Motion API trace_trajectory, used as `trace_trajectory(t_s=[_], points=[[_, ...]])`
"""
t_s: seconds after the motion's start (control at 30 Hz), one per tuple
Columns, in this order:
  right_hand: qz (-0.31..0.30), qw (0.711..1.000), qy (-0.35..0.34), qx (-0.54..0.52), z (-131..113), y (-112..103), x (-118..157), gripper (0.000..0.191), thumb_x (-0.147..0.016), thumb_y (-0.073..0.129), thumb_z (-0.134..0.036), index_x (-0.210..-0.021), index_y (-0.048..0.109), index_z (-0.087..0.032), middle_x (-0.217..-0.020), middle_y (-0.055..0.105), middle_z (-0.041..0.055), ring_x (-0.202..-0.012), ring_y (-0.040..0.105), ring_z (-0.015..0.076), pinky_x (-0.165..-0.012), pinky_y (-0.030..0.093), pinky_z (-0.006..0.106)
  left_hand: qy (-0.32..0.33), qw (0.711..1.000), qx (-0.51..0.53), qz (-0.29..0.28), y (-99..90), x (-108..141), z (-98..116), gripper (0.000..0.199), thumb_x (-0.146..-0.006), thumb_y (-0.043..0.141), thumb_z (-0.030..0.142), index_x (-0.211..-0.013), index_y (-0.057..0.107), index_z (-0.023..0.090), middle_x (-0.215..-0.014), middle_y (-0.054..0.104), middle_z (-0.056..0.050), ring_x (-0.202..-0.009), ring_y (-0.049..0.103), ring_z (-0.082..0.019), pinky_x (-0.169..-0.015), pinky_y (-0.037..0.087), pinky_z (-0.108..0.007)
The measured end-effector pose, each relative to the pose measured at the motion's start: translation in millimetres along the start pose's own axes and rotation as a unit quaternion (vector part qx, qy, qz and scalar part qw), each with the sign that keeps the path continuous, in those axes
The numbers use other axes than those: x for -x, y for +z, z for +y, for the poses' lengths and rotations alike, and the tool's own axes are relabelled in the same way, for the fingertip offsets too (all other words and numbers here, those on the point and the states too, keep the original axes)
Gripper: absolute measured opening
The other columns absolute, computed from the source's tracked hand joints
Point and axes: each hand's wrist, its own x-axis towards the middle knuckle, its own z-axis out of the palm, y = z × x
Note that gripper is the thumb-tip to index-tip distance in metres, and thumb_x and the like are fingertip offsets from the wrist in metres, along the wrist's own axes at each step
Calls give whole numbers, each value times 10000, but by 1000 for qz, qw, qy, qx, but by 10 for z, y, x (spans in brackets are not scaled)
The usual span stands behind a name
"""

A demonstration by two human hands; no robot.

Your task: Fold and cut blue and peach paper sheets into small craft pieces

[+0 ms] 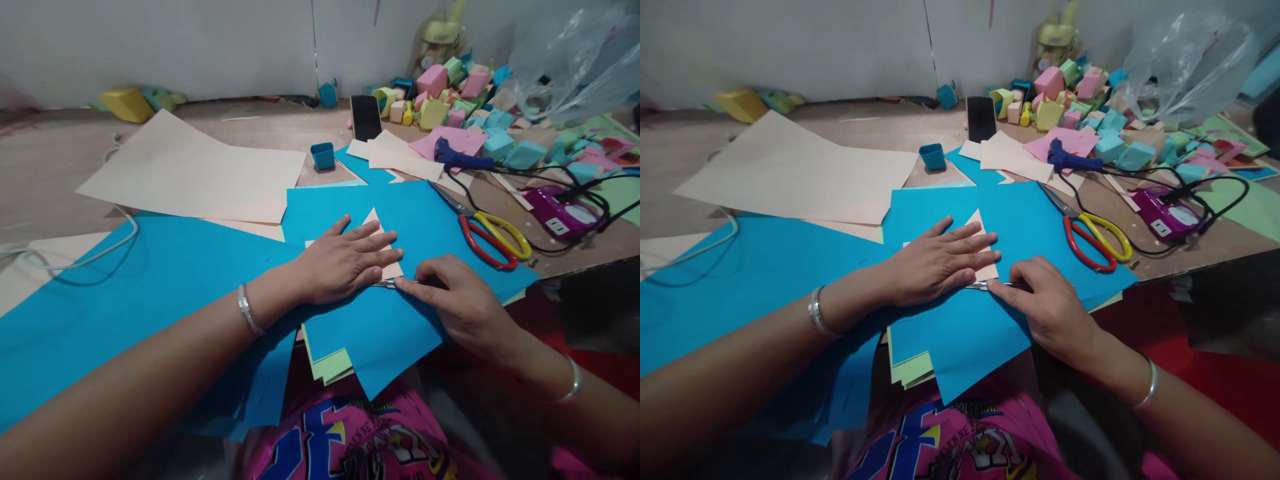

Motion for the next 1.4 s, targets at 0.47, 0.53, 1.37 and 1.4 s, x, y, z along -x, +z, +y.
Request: trace_trajectory(t_s=[0.47, 0.53, 1.37, 1.4], points=[[-3, 999, 34, -7, -136, 59, -65, 270, -984, 472, -271, -1151, 683, -265, -861, 580, 65, -815, 509, 225, -712, 429, 371, 18, 999, -1, 28, 71, 3, -38, 496, -1038, 277, 457, -1503, 370, 313, -1628, 215, 9, -1527, 105, -262, -1204, 28, -545], [-5, 998, 62, -27, -153, 94, -80, 234, -981, 485, -335, -1081, 686, -271, -832, 586, 55, -794, 515, 224, -703, 436, 373, 20, 999, -7, 33, 79, 2, -35, 494, -1039, 274, 450, -1499, 379, 303, -1627, 219, 4, -1526, 108, -260, -1204, 27, -549], [-47, 982, 159, -94, -368, 139, -298, 232, -963, 527, -438, -851, 603, -249, -824, 610, 44, -819, 552, 238, -699, 445, 385, 35, 998, 17, 49, 92, -22, -4, 496, -1019, 333, 405, -1492, 407, 275, -1613, 286, -8, -1514, 163, -287, -1204, 72, -571], [-47, 979, 173, -98, -375, 141, -309, 242, -954, 546, -450, -830, 596, -248, -812, 609, 39, -810, 553, 235, -691, 440, 380, 34, 998, 18, 47, 85, -20, -2, 498, -1020, 329, 404, -1494, 405, 272, -1614, 283, -7, -1515, 160, -286, -1206, 71, -566]])
